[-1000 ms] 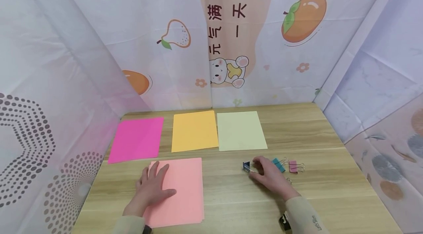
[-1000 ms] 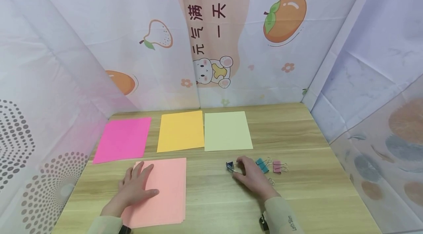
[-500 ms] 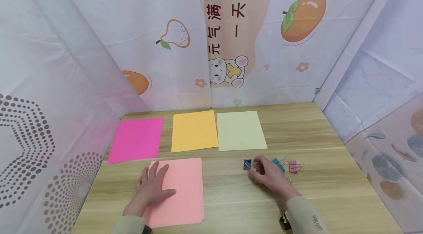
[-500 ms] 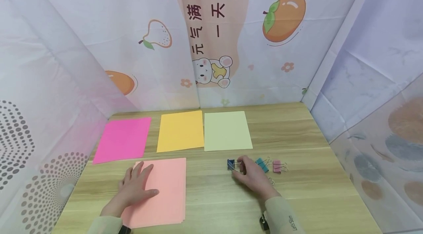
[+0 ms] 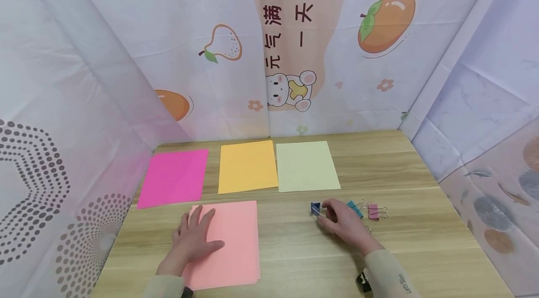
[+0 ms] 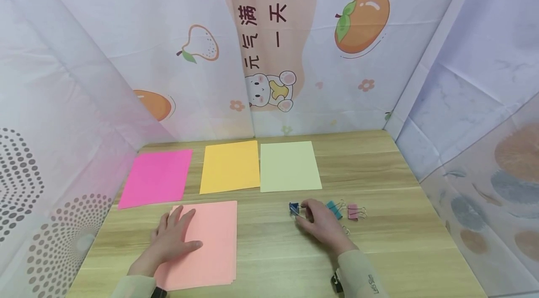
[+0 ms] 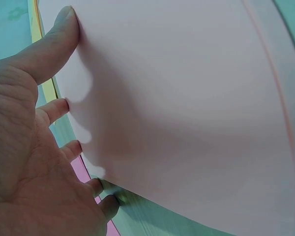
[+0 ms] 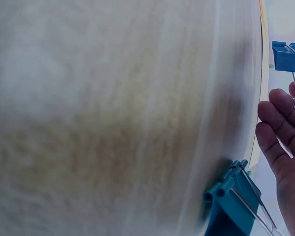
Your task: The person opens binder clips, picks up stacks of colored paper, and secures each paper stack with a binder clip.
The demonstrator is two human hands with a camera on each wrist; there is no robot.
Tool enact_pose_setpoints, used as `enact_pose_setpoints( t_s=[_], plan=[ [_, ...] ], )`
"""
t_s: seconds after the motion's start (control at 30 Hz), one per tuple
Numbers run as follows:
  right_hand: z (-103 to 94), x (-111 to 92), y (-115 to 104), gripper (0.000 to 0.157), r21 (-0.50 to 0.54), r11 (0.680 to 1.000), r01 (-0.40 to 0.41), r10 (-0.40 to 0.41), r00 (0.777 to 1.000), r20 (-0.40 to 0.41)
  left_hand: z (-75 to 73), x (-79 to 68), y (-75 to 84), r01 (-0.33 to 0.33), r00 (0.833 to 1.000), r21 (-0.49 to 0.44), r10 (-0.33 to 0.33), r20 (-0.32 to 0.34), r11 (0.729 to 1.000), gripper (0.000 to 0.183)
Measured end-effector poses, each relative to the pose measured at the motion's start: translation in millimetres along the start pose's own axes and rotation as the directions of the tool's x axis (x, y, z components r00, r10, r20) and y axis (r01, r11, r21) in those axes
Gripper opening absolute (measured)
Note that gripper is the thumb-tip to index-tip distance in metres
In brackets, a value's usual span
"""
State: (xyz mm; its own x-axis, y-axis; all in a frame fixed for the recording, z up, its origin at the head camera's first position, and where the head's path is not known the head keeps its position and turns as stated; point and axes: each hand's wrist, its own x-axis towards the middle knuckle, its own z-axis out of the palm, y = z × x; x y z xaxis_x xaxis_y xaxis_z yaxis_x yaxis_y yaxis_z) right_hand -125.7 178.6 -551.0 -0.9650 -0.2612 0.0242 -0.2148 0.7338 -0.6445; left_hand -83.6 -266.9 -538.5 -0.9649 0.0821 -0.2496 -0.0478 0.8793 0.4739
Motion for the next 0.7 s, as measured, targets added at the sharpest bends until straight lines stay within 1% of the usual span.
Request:
enact_pose_setpoints(
  t_s=[0.23,0.4,0.57,0.7],
  plan=[
    [0.0,-2.1,-0.5,0.035,-0.037,0.998,0.043,-0.044,0.998,-0.034,-2.2,-0.7,1.4,0.009,1.000,-0.012,-0.008,0.028,1.000,0.101],
    [-0.8,-2.7,-1.6,0.034,-0.068,0.995,0.070,-0.073,0.996,-0.053,-1.4,-0.4,0.3,0.010,0.999,-0.011,-0.009,0.035,1.000,0.103],
    [-1.7,-2.7,-1.5,0.032,-0.105,0.987,0.118,-0.126,0.989,-0.072,-1.8,0.9,-0.4,0.017,0.998,-0.009,-0.016,0.064,1.000,0.103],
    [-2.5,-2.9,-0.6,0.030,-0.133,0.977,0.169,-0.183,0.979,-0.094,-2.4,0.8,0.5,0.022,0.998,0.015,-0.023,0.065,1.000,0.103]
  ],
)
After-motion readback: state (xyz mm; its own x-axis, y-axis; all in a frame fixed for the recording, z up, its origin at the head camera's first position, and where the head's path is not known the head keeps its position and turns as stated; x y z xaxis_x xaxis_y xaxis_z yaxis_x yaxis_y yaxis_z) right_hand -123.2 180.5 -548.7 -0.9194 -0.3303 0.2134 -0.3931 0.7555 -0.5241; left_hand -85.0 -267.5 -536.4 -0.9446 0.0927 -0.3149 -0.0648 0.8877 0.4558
